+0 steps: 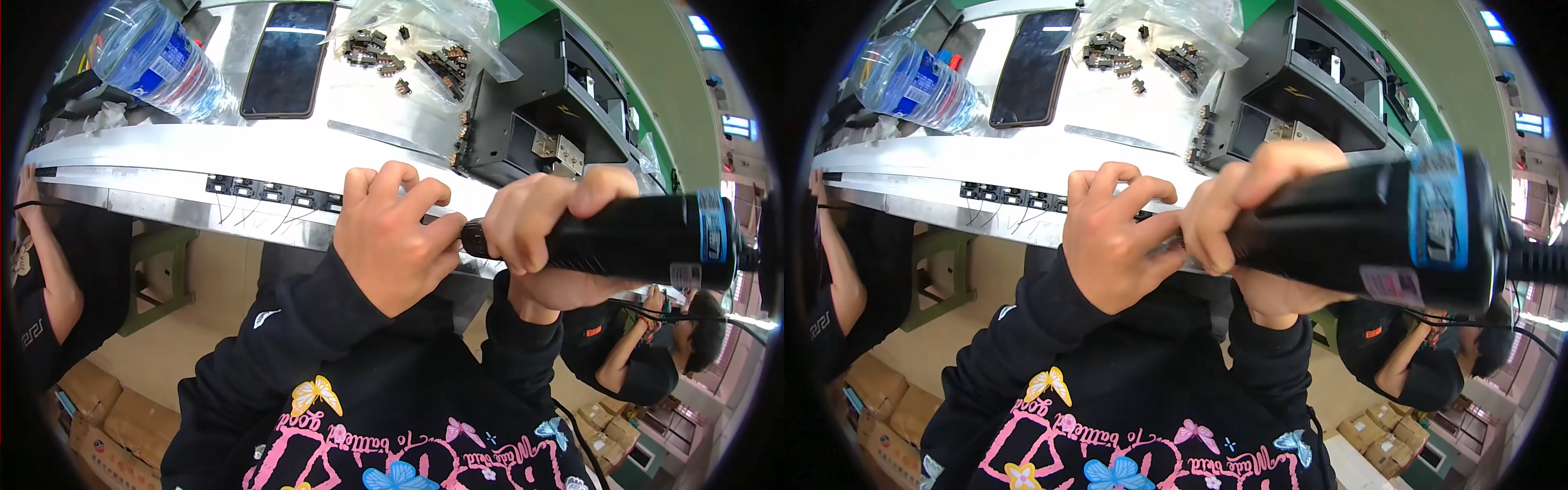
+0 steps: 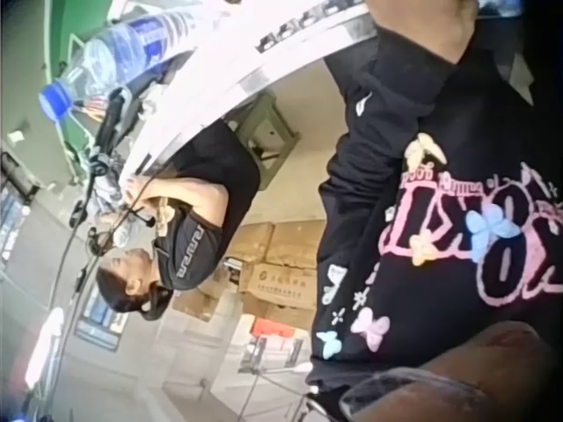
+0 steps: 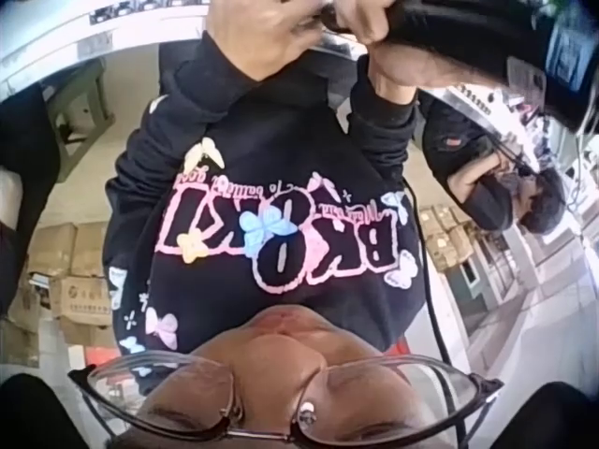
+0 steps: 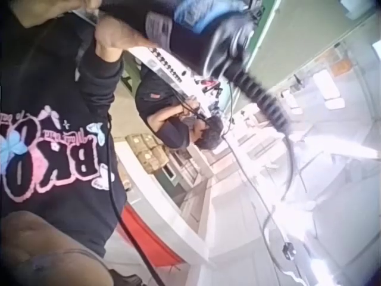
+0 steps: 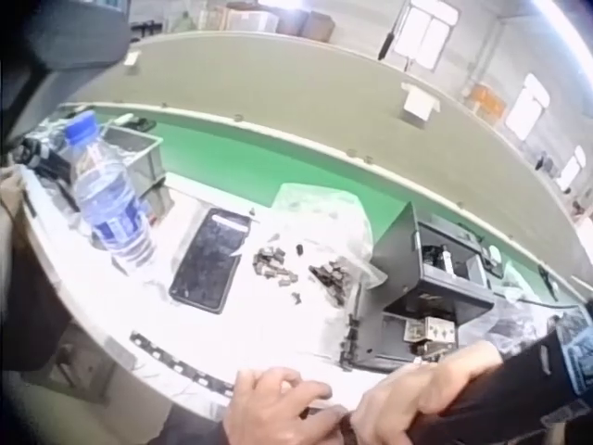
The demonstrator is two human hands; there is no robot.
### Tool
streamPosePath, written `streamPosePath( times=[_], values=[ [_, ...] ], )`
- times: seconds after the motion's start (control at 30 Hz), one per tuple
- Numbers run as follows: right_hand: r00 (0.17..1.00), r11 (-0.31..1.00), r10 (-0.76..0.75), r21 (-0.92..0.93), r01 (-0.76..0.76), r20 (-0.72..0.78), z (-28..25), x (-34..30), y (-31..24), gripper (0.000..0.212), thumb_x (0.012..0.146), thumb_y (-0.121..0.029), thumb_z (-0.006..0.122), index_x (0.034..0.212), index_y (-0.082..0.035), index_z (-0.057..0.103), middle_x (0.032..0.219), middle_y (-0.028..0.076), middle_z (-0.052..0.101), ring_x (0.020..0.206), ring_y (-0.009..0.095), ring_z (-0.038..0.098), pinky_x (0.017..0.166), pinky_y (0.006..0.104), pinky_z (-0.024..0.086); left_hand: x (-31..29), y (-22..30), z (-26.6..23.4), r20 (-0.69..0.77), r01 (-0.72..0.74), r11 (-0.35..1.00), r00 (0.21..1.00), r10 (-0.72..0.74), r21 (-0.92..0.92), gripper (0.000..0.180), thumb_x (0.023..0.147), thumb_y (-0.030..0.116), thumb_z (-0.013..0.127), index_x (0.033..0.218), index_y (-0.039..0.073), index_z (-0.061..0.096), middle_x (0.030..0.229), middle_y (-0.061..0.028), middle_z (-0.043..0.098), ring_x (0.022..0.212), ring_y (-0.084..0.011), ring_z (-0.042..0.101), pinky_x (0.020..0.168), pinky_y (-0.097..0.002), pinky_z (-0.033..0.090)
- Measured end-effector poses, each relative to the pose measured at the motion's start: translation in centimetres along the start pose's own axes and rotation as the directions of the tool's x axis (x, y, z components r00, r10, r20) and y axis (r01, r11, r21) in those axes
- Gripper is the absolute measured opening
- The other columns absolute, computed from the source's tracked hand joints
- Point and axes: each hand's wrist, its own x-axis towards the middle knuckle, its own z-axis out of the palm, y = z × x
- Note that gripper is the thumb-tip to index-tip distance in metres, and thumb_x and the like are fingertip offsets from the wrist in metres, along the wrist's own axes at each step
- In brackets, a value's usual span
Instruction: Screw components into a long LED light strip rail using an electric screwdriver.
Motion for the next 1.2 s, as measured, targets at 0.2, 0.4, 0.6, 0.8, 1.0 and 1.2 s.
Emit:
streamPosePath(
  times=[0.2,0.4,0.6,0.8,1.0,1.2],
  values=[
    [0.995,0.997,-0.038,0.057,0.043,-0.092,-0.3,-1.1,-1.8,0.075,0.097,-0.058,0.065,0.133,0.004,0.044,0.066,0.014,0.058,0.051,0.026,0.056,0.050,0.0389,0.049,-0.1,-0.2,0.0,0.035,-0.033,0.999,0.999,0.033,0.003,0.027,0.061,0.020,0.083,0.087,0.017,0.075,0.106,0.0039,0.065,0.102,-0.0253,0.055,0.083,-0.0418,0.036],
    [0.983,0.988,-0.111,-0.093,0.126,0.147,-1.7,-1.4,-3.5,0.059,0.099,-0.038,0.066,0.141,-0.005,0.042,0.073,0.014,0.061,0.059,0.027,0.060,0.059,0.0437,0.052,0.0,0.2,-0.3,0.075,-0.003,1.000,0.997,0.003,0.000,0.032,0.063,0.021,0.084,0.093,0.019,0.074,0.106,0.0037,0.064,0.104,-0.0255,0.056,0.087,-0.0419,0.035],
    [0.973,0.978,-0.209,0.001,0.210,-0.100,-0.6,-1.6,-1.8,0.081,0.099,-0.074,0.045,0.134,0.000,0.044,0.063,0.014,0.057,0.047,0.025,0.053,0.049,0.0391,0.049,0.0,0.1,0.0,0.045,-0.035,0.997,0.998,0.032,0.065,0.028,0.066,0.019,0.084,0.092,0.019,0.073,0.105,0.0037,0.064,0.106,-0.0246,0.056,0.087,-0.0418,0.035],
    [0.968,0.981,-0.193,-0.070,0.184,-0.159,-0.3,-2.0,-1.3,0.093,0.084,-0.095,0.039,0.121,-0.009,0.047,0.062,0.004,0.051,0.047,0.018,0.051,0.047,0.0351,0.047,0.0,0.2,0.2,0.043,-0.041,0.997,0.998,0.038,0.067,0.022,0.072,0.022,0.083,0.092,0.020,0.073,0.105,0.0048,0.060,0.103,-0.0224,0.054,0.084,-0.0424,0.034],
    [0.981,0.981,-0.193,-0.040,0.192,-0.027,-1.7,-2.1,-0.4,0.088,0.092,-0.082,0.046,0.127,-0.001,0.048,0.062,0.011,0.055,0.047,0.023,0.053,0.048,0.0367,0.048,0.0,0.1,0.0,0.057,-0.040,0.998,0.998,0.037,0.057,0.022,0.071,0.021,0.083,0.091,0.022,0.073,0.104,0.0058,0.060,0.103,-0.0217,0.054,0.084,-0.0424,0.034],
    [0.975,0.968,-0.218,-0.131,0.212,-0.036,-0.3,-1.7,-1.8,0.093,0.090,-0.090,0.034,0.128,-0.006,0.043,0.061,0.006,0.050,0.045,0.020,0.049,0.047,0.0349,0.046,0.1,0.2,0.0,0.091,-0.022,0.999,0.996,0.018,0.033,0.028,0.069,0.018,0.083,0.095,0.024,0.075,0.106,0.0065,0.063,0.104,-0.0229,0.056,0.085,-0.0415,0.032]
  ],
)
